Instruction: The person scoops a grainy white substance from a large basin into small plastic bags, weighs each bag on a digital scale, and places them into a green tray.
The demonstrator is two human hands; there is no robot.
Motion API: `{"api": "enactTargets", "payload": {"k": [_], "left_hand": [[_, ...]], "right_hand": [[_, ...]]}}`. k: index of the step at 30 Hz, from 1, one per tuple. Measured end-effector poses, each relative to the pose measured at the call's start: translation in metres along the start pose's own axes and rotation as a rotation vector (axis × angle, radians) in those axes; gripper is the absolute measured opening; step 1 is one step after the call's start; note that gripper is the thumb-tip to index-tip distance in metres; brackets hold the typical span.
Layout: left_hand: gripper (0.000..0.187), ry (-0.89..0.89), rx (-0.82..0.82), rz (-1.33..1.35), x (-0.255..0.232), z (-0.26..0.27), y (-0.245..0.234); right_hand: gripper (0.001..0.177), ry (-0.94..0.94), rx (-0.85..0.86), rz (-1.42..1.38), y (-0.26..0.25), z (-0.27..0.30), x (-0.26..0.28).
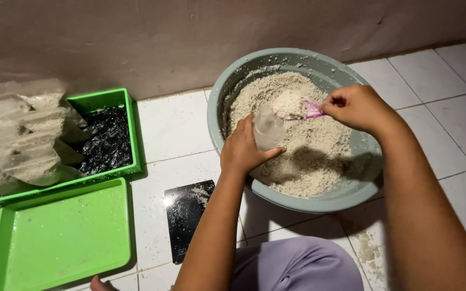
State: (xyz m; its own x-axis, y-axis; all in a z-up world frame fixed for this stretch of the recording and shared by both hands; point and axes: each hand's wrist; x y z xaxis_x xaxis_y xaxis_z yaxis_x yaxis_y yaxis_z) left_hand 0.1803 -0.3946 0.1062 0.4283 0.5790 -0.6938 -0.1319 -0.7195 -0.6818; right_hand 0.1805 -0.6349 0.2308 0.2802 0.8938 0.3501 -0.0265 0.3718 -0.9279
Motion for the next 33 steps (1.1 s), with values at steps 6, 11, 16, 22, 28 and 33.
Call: {"api": "enactTargets", "payload": {"k": [6, 11, 16, 22, 28, 33], "left_hand": [[0.112, 0.011, 0.015, -0.054, 0.007, -0.002, 0.006], [0.112, 0.018, 0.019, -0.077, 0.011, -0.002, 0.01], [0.111, 0.057, -0.064, -0.091, 0.013, 0.0, 0.015], [0.102, 0.074, -0.113, -0.055, 0.011, 0.001, 0.013], [0.101, 0.054, -0.096, -0.035, 0.01, 0.0, 0.013], [0.102, 0.049, -0.117, -0.057, 0.011, -0.001, 0.014]], "right_hand": [[0.021, -0.141, 0.027, 0.287, 0.006, -0.02, 0.023], [0.021, -0.295, -0.024, 0.617, 0.038, -0.02, 0.049], [0.027, -0.773, -0.606, 0.822, 0.065, -0.007, 0.052], [0.014, -0.479, -0.469, 0.814, 0.01, 0.017, 0.024], [0.027, -0.029, -0.307, 0.712, 0.04, -0.026, -0.08], [0.017, -0.131, -0.264, 0.834, 0.087, -0.027, -0.117]]}}
Point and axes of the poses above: each hand's wrist, its own z-axis away from the middle knuckle, its own y-axis out of the palm, x = y × z, and after that the axes turned 12 degrees about y, right-handed
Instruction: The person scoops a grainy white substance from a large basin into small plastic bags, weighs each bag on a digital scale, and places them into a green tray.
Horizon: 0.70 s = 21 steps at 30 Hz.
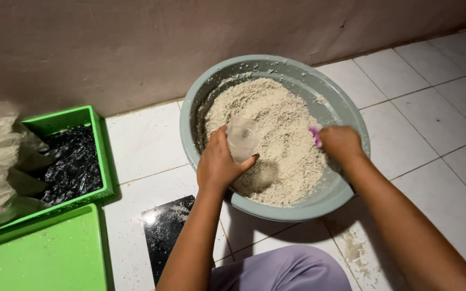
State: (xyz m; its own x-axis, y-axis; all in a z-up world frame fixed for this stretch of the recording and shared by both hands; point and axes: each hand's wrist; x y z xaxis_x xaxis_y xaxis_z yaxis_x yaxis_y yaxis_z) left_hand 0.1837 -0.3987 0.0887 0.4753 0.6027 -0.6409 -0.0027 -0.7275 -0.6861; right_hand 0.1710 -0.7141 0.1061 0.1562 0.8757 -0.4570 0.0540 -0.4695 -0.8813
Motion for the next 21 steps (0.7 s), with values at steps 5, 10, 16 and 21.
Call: {"api": "enactTargets", "payload": {"k": [5, 10, 16, 21], "left_hand": [[0.1, -0.005, 0.006, -0.004, -0.003, 0.0, -0.002], [0.099, -0.027, 0.023, 0.013, -0.005, 0.0, -0.003], [0.099, -0.022, 0.044, -0.008, -0.002, -0.002, -0.003], [0.097, -0.019, 0.06, -0.018, -0.003, 0.0, -0.006]], "right_hand": [[0.02, -0.048, 0.15, -0.068, 0.033, 0.006, 0.026], [0.017, -0.043, 0.361, -0.155, 0.025, -0.005, 0.031], [0.024, -0.072, 0.549, -0.642, 0.041, -0.004, 0.043], [0.016, -0.113, 0.401, -0.918, 0.006, -0.006, 0.021]]}}
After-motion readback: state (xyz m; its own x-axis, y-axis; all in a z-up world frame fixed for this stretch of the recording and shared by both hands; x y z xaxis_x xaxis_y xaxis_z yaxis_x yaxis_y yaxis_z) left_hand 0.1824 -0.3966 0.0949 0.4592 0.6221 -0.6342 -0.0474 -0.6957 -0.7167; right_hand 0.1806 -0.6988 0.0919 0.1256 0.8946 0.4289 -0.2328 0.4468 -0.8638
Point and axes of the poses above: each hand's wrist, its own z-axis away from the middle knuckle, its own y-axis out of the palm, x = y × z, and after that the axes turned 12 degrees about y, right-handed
